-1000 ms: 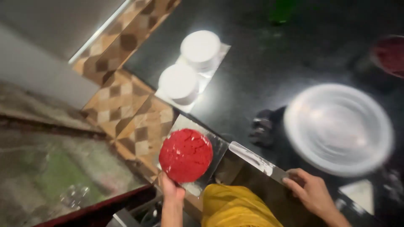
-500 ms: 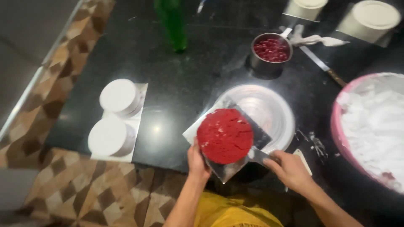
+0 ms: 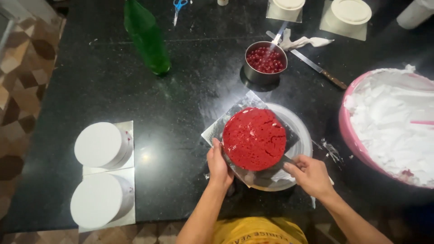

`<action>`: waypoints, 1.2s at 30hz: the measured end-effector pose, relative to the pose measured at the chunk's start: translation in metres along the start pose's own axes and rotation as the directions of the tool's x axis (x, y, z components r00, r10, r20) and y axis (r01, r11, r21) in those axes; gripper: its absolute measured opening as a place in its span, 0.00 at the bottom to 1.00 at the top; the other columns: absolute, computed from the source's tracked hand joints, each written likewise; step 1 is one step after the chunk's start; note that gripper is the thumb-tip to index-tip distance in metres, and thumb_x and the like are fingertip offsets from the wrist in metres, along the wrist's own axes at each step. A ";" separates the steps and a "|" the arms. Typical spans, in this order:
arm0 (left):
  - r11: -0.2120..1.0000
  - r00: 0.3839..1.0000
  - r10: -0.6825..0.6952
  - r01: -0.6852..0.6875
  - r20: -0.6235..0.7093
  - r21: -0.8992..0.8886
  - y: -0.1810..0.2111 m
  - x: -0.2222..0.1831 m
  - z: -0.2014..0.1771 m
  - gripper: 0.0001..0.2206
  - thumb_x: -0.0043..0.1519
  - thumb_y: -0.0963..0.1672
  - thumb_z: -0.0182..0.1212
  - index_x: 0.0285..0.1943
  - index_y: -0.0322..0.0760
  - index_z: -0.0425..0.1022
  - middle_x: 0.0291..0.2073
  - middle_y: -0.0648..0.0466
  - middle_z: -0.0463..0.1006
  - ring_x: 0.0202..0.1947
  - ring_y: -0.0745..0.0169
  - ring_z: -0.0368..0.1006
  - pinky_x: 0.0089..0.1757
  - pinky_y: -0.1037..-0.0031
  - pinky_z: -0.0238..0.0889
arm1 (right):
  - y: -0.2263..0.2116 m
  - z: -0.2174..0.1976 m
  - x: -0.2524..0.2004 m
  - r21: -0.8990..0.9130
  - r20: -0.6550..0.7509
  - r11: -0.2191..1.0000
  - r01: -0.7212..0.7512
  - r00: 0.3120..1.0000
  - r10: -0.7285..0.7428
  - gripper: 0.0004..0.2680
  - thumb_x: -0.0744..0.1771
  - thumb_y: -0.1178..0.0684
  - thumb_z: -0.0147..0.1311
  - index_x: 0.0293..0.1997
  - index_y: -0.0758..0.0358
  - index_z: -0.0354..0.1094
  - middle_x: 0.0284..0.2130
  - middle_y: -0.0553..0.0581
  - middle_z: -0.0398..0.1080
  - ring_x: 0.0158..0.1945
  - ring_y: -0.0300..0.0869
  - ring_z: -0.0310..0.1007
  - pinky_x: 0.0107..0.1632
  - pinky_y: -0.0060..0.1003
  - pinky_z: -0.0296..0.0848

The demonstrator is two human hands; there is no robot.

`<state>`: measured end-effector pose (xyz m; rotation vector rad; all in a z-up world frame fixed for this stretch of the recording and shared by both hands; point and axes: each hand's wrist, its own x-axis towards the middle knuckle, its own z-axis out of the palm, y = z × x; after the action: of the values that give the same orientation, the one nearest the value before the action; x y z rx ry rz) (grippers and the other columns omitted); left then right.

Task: The person places a red cake layer on a turntable plate, trims its edges with a long knife, and spreads white cream over the layer with a spatula, working at a dark counter with a bowl of cream and a container of cherries nearby.

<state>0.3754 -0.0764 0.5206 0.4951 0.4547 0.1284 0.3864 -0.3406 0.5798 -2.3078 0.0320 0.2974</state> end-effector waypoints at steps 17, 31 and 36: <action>0.902 0.903 0.279 -0.363 -0.326 -0.235 0.025 0.157 -0.138 0.22 0.71 0.51 0.43 0.67 0.32 0.64 0.62 0.46 0.73 0.60 0.48 0.72 0.61 0.54 0.66 | 0.052 -0.033 0.016 0.135 0.055 0.981 -0.139 0.990 0.133 0.10 0.64 0.51 0.63 0.35 0.70 0.76 0.17 0.54 0.72 0.17 0.35 0.65 0.21 0.33 0.62; -0.191 0.563 0.490 -0.676 0.666 0.712 -0.041 -0.017 -0.012 0.52 0.51 0.54 0.73 0.80 0.42 0.40 0.77 0.39 0.41 0.76 0.29 0.34 0.67 0.37 0.28 | 0.052 -0.011 0.013 -0.004 0.098 0.980 -0.199 0.975 0.198 0.11 0.64 0.50 0.61 0.41 0.69 0.71 0.20 0.59 0.75 0.18 0.40 0.72 0.22 0.36 0.69; -0.464 0.541 0.086 -0.721 0.837 0.514 -0.057 -0.015 0.007 0.44 0.47 0.51 0.79 0.75 0.52 0.60 0.77 0.41 0.49 0.77 0.26 0.39 0.67 0.30 0.33 | 0.040 -0.018 0.013 -0.017 0.192 0.998 -0.066 0.979 0.068 0.13 0.64 0.51 0.58 0.47 0.66 0.59 0.20 0.58 0.75 0.18 0.41 0.76 0.22 0.38 0.74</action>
<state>0.3662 -0.1330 0.5043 2.4633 -0.4129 0.5775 0.3982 -0.3805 0.5601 -2.2809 0.0107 0.5559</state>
